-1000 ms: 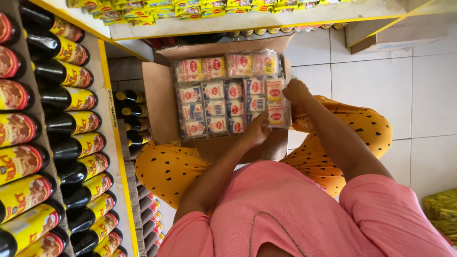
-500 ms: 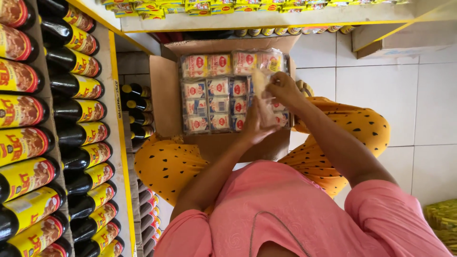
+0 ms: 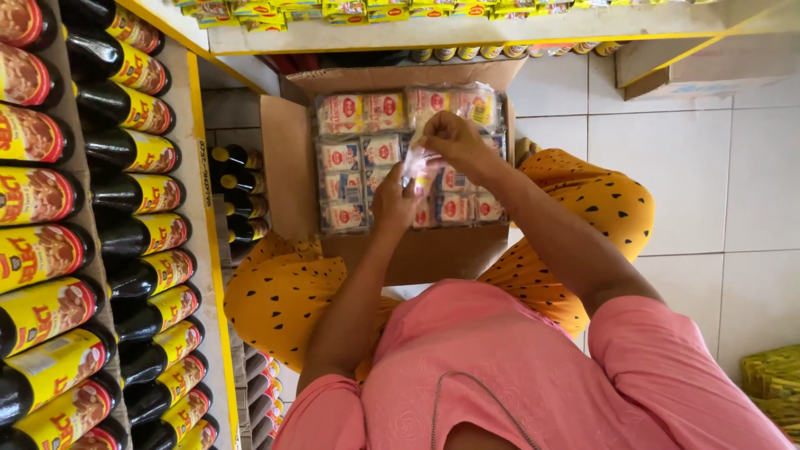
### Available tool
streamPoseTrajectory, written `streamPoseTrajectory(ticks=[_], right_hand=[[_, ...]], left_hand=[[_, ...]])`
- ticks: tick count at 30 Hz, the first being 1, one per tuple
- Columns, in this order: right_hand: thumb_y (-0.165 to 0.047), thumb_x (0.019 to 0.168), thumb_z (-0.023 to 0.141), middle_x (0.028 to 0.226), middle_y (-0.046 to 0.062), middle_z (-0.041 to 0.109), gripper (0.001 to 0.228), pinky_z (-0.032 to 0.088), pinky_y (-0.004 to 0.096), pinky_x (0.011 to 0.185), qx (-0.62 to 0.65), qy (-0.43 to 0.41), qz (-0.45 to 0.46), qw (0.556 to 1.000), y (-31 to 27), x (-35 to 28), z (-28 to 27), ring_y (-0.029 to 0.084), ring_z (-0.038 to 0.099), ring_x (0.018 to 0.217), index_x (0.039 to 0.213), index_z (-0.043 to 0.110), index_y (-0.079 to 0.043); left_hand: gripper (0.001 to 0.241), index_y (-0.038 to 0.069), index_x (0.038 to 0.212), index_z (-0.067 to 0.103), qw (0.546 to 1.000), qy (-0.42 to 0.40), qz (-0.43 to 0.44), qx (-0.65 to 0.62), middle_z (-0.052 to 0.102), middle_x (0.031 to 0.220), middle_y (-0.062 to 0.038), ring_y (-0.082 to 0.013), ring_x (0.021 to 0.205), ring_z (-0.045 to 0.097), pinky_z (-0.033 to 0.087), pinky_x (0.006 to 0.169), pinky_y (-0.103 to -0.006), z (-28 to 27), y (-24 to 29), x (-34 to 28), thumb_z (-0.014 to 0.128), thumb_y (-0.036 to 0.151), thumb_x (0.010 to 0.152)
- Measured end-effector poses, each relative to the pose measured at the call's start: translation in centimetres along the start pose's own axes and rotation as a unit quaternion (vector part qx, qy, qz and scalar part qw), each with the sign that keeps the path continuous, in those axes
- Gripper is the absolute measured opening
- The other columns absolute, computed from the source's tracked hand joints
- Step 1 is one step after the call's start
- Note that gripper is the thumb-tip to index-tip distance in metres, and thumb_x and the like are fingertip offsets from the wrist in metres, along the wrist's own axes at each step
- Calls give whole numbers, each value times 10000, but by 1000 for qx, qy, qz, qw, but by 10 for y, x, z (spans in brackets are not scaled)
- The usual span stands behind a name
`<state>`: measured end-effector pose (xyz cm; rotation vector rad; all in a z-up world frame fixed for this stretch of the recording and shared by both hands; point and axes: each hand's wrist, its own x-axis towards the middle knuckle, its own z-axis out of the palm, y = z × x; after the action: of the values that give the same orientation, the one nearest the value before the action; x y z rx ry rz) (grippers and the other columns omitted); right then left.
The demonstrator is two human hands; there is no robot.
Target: Stocking and organizing small seasoning packets from a cardboard box onto grocery store shelves.
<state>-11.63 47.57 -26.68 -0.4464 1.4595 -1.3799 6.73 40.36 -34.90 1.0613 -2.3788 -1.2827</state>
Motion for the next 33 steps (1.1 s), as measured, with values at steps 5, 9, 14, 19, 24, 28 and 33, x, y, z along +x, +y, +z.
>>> streamPoseTrajectory(ticks=[5, 9, 14, 19, 24, 28, 33], right_hand=[[-173, 980, 753, 1007, 76, 678, 266, 567, 300, 791, -204, 27, -130, 970, -24, 0, -12, 149, 658, 887, 1139, 579, -48], [-172, 888, 840, 1265, 125, 604, 546, 530, 393, 970, -364, 65, -231, 900, -55, -14, -9, 238, 599, 1156, 1341, 563, -45], [-167, 851, 867, 1410, 132, 535, 730, 427, 410, 1066, -308, -25, -195, 931, -50, -9, -13, 231, 493, 1290, 1466, 499, -24], [-235, 922, 780, 1050, 31, 746, 383, 538, 288, 798, -171, -76, -2, 982, -31, -5, -22, 113, 656, 920, 1219, 705, -7], [-308, 993, 706, 848, 6, 718, 292, 538, 245, 634, -133, -17, -52, 990, -32, -7, -20, 68, 639, 708, 1041, 706, -21], [-329, 998, 677, 824, 3, 707, 306, 528, 253, 602, -98, 47, -35, 993, -35, -9, -17, 62, 632, 687, 1001, 716, -26], [-322, 1045, 672, 788, 17, 680, 351, 487, 264, 593, -139, 86, -90, 982, -38, -12, -18, 65, 580, 679, 943, 713, 11]], left_hand=[[376, 72, 1245, 695, 999, -28, -15, -37, 710, 843, -154, -310, 729, 681, 520, 660, -431, -37, 7, 11, 634, 332, 980], [445, 15, 1099, 723, 986, -83, -38, -139, 605, 649, -88, -157, 578, 547, 449, 550, -353, -62, 10, 15, 635, 441, 1003], [440, -21, 1009, 714, 966, -182, -18, -181, 591, 670, -32, -90, 605, 496, 421, 563, -323, -80, 23, 15, 636, 412, 1033], [381, -9, 1025, 722, 941, -212, 9, -264, 636, 728, 11, -47, 650, 542, 465, 581, -269, -77, 20, 15, 648, 365, 1037], [307, -12, 1030, 712, 937, -124, -88, -315, 729, 826, -72, -145, 677, 700, 601, 602, -317, -83, 24, 25, 680, 292, 996], [272, -15, 1133, 665, 938, -53, -22, -342, 717, 1006, -102, -167, 899, 738, 692, 776, -352, -79, 20, 27, 691, 221, 999], [383, 42, 1340, 538, 948, 43, -63, -309, 716, 1032, -105, -191, 917, 758, 687, 760, -327, -101, 62, 21, 641, 139, 983]])
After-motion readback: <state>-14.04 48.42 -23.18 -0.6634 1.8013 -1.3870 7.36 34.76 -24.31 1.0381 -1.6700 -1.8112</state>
